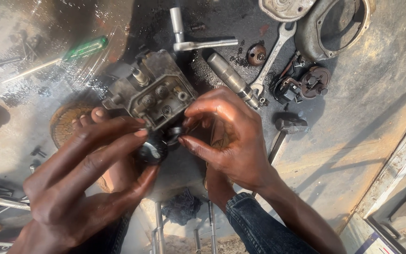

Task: The person is repairing a small engine, likely from a motorcycle or similar vehicle. They use various tools, including a hammer and screwdriver, to disassemble and reassemble engine components. The person carefully handles the parts, ensuring proper alignment and fit.

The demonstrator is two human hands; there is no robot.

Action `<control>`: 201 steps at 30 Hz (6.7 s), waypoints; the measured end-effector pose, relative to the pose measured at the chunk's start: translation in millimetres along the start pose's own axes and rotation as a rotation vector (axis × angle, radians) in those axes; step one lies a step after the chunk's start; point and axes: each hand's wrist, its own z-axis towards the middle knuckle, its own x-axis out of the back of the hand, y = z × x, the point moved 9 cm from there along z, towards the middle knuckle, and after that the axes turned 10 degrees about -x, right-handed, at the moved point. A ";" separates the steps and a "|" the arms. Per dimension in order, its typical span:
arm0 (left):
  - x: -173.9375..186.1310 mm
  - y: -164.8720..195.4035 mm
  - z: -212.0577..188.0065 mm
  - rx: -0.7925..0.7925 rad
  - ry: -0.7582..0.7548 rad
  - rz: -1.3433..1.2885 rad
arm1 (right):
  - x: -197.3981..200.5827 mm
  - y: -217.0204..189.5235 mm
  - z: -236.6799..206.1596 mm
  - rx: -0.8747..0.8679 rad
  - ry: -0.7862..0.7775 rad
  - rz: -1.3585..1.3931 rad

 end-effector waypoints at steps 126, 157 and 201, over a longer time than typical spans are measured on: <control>-131.4 29.1 40.8 -0.235 -0.662 0.162 | 22.4 102.7 -58.9 -0.662 0.147 0.812; -130.7 -4.6 40.5 0.043 -0.703 -0.042 | 19.1 77.0 -63.8 -0.447 0.216 0.419; -117.0 10.5 97.1 -0.407 -0.944 0.374 | 24.8 46.7 -28.0 -0.113 0.266 0.221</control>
